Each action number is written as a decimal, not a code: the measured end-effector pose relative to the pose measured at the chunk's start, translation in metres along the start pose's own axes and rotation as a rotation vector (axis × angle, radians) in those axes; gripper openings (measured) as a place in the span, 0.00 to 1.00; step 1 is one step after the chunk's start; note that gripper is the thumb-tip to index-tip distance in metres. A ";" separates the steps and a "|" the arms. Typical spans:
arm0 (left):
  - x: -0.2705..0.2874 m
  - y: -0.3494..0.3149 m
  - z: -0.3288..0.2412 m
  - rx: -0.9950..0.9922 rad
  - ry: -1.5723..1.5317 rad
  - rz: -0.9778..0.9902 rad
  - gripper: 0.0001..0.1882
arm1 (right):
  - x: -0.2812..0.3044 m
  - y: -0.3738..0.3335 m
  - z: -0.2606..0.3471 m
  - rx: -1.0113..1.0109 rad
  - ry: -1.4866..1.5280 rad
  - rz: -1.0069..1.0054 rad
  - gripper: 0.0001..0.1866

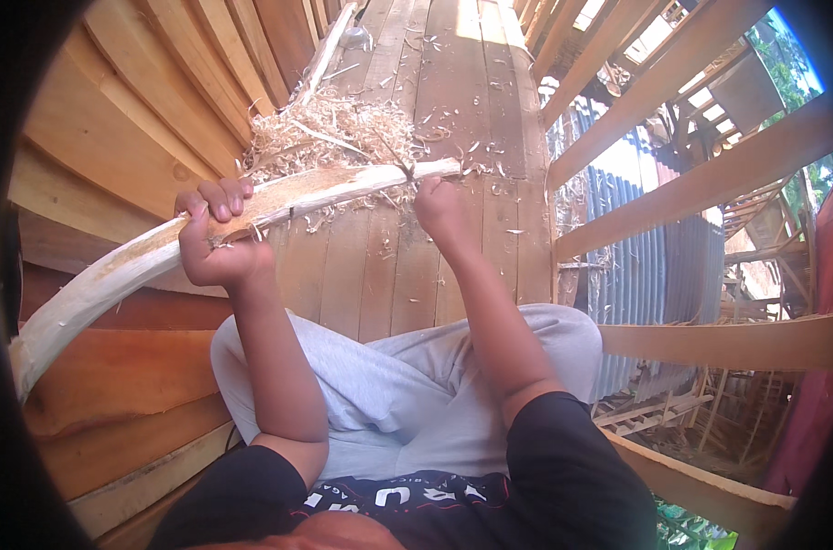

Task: The person sits cross-legged on a wooden floor and uses a knife to carve a long, curved piece of wood. They repeatedly shave off thin layers of wood, rotating the piece to work on different sides and gradually shaping it.

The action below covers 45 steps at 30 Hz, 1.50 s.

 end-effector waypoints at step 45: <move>0.004 0.001 0.002 -0.001 -0.102 0.051 0.06 | 0.007 0.030 -0.047 -0.057 0.478 0.147 0.16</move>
Point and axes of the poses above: each hand's wrist, its own y-axis towards the middle knuckle, its own x-axis out of the back of the hand, z = x × y, the point moved 1 cm from there along y, towards the middle knuckle, and after that the axes turned 5 degrees about -x, right-handed, at the moved point
